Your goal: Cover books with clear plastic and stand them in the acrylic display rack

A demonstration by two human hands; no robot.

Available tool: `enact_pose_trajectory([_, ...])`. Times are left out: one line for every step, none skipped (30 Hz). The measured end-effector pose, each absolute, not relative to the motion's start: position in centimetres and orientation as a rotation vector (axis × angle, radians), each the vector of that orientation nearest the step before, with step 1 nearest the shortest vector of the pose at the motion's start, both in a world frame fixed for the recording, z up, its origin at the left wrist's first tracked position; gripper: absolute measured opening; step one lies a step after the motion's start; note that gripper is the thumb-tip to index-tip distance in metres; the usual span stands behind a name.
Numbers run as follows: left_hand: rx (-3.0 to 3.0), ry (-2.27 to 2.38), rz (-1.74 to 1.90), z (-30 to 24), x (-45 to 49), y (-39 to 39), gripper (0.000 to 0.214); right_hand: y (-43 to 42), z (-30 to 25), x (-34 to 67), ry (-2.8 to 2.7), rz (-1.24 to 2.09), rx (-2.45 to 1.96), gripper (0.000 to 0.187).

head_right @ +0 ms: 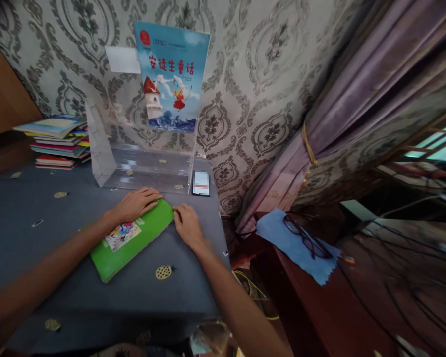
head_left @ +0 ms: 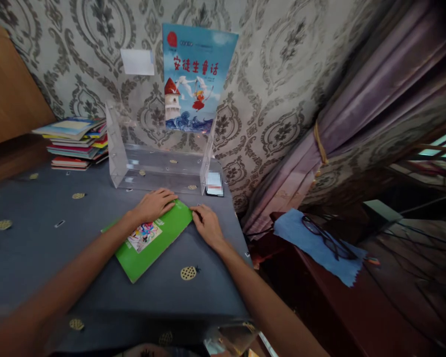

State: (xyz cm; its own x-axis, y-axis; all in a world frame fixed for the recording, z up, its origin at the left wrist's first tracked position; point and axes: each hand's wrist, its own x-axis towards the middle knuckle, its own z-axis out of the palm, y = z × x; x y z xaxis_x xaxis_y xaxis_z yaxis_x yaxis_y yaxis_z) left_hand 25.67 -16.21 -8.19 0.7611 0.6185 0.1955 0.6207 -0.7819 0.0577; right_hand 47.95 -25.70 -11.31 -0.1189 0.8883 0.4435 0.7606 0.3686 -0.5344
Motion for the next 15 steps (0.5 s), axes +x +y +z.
enact_pose_trajectory([-2.938,-1.042,-0.332,-8.3,25.7,-16.1,0.044,-25.9,-11.2,47.8,-1.936,0.176,-1.439,0.026])
enact_pose_trajectory([-2.938,-1.048,-0.347,-8.3,25.7,-16.0,0.044,-26.1,-11.0,47.5,-1.962,0.119,-1.445,0.025])
enact_pose_trajectory([-2.941,-1.049,-0.363,-8.4,25.7,-15.9,0.044,-26.4,-10.8,47.1,-1.992,0.064,-1.435,0.025])
enact_pose_trajectory([-2.947,-1.044,-0.381,-8.5,25.6,-15.8,0.044,-26.7,-10.6,46.7,-2.034,0.028,-1.402,0.024])
enact_pose_trajectory([-2.958,-1.035,-0.403,-8.6,25.6,-15.7,0.043,-27.1,-10.4,46.2,-2.088,0.019,-1.346,0.024])
enact_pose_trajectory([-2.970,-1.027,-0.427,-8.7,25.6,-15.6,0.043,-27.4,-10.1,45.6,-2.156,0.044,-1.265,0.024])
enact_pose_trajectory([-2.981,-1.020,-0.451,-8.8,25.6,-15.5,0.043,-27.8,-9.9,45.0,-2.233,0.095,-1.167,0.024])
enact_pose_trajectory([-2.991,-1.018,-0.472,-8.9,25.5,-15.4,0.042,-28.3,-9.7,44.4,-2.305,0.156,-1.063,0.025])
enact_pose_trajectory([-2.997,-1.014,-0.488,-9.1,25.5,-15.3,0.041,-28.7,-9.5,43.8,-2.368,0.212,-0.962,0.025])
enact_pose_trajectory([-3.002,-1.005,-0.501,-9.2,25.4,-15.2,0.041,-29.1,-9.4,43.3,-2.420,0.253,-0.874,0.028])
enact_pose_trajectory([-3.006,-0.992,-0.512,-9.3,25.4,-15.0,0.042,-29.4,-9.3,42.8,-2.462,0.280,-0.805,0.033])
enact_pose_trajectory([-3.008,-0.977,-0.526,-9.4,25.4,-14.9,0.042,-29.7,-9.1,42.4,-2.494,0.298,-0.756,0.038])
enact_pose_trajectory([-3.011,-0.960,-0.542,-9.5,25.4,-14.8,0.042,-30.0,-9.1,42.0,-2.516,0.314,-0.725,0.042])
enact_pose_trajectory([-3.012,-0.946,-0.556,-9.6,25.3,-14.6,0.042,-30.2,-9.0,41.6,-2.529,0.329,-0.708,0.043])
enact_pose_trajectory([-3.014,-0.934,-0.565,-9.8,25.3,-14.5,0.042,-30.3,-8.9,41.3,-2.543,0.339,-0.696,0.042])
